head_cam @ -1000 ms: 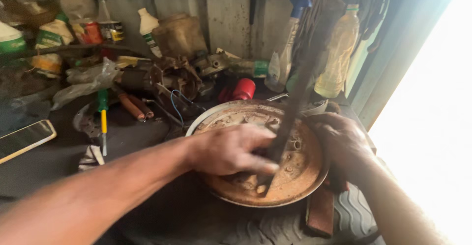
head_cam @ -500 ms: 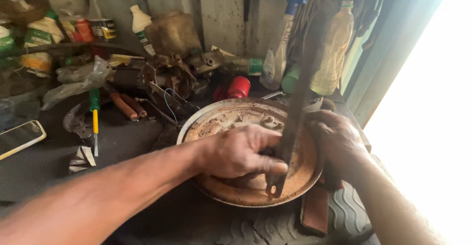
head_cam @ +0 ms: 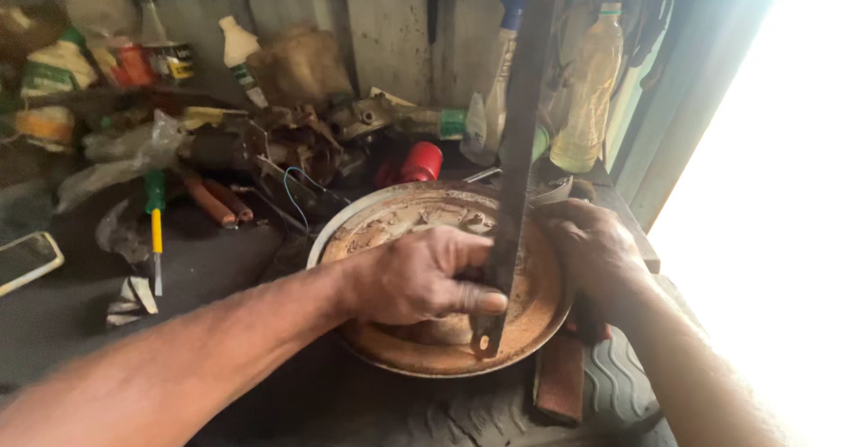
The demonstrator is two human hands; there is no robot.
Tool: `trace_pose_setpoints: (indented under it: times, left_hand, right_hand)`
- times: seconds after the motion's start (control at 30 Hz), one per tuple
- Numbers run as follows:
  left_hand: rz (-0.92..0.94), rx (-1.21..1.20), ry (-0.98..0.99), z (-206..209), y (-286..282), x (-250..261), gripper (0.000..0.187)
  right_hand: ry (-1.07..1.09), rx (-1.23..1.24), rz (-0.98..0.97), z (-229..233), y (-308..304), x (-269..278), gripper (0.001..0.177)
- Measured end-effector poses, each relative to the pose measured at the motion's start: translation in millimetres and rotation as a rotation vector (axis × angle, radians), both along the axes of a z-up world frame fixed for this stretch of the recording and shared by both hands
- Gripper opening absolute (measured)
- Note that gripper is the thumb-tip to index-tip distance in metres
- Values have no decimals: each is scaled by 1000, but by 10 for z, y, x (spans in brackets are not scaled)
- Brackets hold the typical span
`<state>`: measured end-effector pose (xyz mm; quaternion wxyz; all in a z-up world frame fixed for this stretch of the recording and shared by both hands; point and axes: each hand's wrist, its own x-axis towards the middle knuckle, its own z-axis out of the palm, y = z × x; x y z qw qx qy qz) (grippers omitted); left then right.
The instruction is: The person removes small components and scrapes debris from a rusty circular metal hub using a screwdriver, a pry bar, and a file.
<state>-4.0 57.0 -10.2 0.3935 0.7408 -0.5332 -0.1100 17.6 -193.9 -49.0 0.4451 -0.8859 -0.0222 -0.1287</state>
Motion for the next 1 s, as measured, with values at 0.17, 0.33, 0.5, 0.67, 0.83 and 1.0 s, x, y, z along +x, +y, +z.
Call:
trace_pose_setpoints:
  times: [0.17,0.33,0.5,0.67,0.83,1.0]
  left_hand:
    - [-111,-144,256,-19,-272,89,29]
    - [-83,-89,383,-105,15,-2,24]
    - [-31,-98,254,-71,106,-111,28]
    - [-87,-174,292,-27,-189,-21,31]
    - [-2,-80,220,-4,192,-96,21]
    - [17,-119,386,16,238,-98,20]
  right_hand:
    - [236,172,-63,82,121,-68,32]
    - [117,32,-17,95,94,-76,34]
    - [2,-13,34,61,100,-15,31]
    - [196,39,-77,166,173,-127,32]
    - [94,26,-13,173,156,-113,33]
    - [105,46,-8,142,143,-90,33]
